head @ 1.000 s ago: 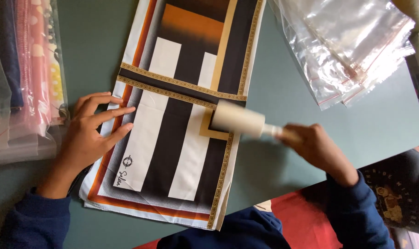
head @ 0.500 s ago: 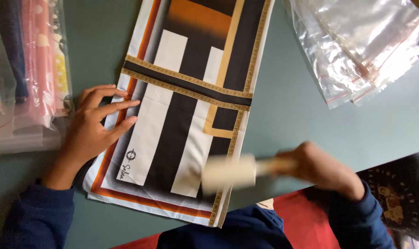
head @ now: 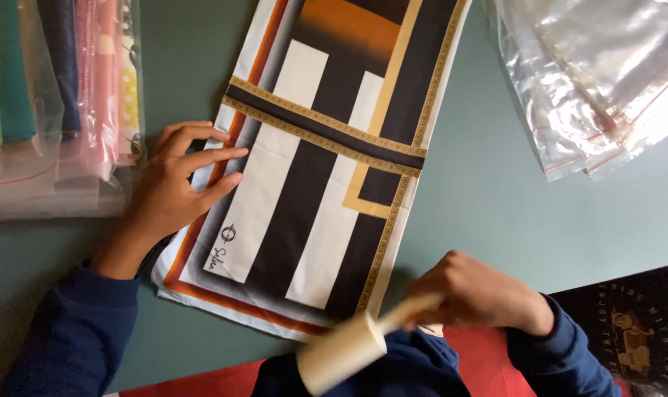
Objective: A person unfolds a patterned fabric item on a table, uses a lint roller to remove debris from both sides, and then folds it into a neat square for packaging.
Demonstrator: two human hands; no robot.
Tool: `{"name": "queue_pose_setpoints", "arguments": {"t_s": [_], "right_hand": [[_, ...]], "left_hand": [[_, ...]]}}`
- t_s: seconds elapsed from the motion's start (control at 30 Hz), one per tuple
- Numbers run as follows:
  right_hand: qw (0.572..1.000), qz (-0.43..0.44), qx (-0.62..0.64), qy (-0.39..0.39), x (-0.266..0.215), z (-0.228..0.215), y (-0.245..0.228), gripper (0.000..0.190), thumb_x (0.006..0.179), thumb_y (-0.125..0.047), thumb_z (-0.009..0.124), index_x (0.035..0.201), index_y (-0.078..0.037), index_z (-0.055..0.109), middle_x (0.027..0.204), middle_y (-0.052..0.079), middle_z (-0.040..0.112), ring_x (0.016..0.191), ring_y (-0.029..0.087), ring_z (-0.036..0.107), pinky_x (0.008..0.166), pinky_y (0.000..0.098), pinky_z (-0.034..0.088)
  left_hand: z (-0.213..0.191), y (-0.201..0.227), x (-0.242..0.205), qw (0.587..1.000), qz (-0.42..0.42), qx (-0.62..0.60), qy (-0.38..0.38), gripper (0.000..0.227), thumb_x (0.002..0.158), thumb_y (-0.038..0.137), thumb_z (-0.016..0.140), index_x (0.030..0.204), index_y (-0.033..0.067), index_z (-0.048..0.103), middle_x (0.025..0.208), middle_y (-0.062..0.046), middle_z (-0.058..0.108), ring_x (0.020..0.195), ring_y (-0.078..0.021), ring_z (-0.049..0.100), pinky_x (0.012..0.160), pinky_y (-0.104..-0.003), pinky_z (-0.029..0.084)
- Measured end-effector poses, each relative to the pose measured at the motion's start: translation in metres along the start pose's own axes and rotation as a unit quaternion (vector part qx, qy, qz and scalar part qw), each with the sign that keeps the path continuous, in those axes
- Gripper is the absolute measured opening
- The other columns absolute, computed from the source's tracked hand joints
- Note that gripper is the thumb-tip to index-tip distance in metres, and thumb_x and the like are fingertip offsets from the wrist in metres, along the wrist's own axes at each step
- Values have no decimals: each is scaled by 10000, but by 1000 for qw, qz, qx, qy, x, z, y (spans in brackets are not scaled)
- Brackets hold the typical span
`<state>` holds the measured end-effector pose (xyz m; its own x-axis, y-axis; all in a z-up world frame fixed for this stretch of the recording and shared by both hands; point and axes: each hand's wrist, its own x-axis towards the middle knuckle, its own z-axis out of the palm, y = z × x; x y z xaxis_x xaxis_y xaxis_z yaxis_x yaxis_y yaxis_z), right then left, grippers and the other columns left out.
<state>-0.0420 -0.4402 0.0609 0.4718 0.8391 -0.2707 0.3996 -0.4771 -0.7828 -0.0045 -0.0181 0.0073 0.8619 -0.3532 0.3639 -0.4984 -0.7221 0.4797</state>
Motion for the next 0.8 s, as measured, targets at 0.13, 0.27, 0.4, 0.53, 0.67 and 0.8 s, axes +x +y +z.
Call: {"name": "queue_pose_setpoints", "arguments": {"t_s": [0.13,0.27,0.4,0.53,0.67,0.8], "right_hand": [[994,-34,44,94,21,-8,-28,209,856,-282,708,929,-88,731,528,154,601,403,403,536,403,435,479],[976,36,-72,204,39,6,4,173,941,-305,696,1020,-161,749,539,26,645,388,260,618,454,335,537],[992,-63,-26,105,56,14,-30,228,896,-329,748,924,-105,720,568,111,668,475,371,682,474,429,546],[992,-109,48,46,66,12,-59,164,907,-326,735,887,-166,702,601,58,689,507,332,719,488,403,569],[983,-63,-98,139,80,5,-25,72,919,-202,689,893,-135,689,593,120,637,508,401,665,508,471,548],[990,-18,-70,122,86,22,-37,151,935,-280,686,966,-136,723,568,85,661,475,362,662,506,414,559]], "left_hand": [[10,-16,-6,999,-23,-36,-3,272,909,256,806,1169,179,776,1234,-47,619,1325,-328,532,1160,-478,379],[8,-14,-5,999,-24,-36,-2,252,939,265,783,1170,165,780,1220,-67,633,1305,-354,549,1139,-498,394],[9,-19,-9,999,-20,-43,5,234,916,214,797,1145,168,784,1230,-64,645,1317,-351,559,1139,-485,405],[7,-16,-8,998,-30,-60,-7,235,908,181,792,1143,170,784,1238,-70,654,1335,-359,553,1138,-494,407],[5,-19,-8,997,-33,-68,-8,199,930,162,771,1129,164,784,1254,-71,661,1351,-365,548,1143,-501,407],[0,-15,-6,993,-63,-102,-13,349,874,0,670,1161,162,783,1240,-65,683,1349,-349,557,1142,-491,406]]}}
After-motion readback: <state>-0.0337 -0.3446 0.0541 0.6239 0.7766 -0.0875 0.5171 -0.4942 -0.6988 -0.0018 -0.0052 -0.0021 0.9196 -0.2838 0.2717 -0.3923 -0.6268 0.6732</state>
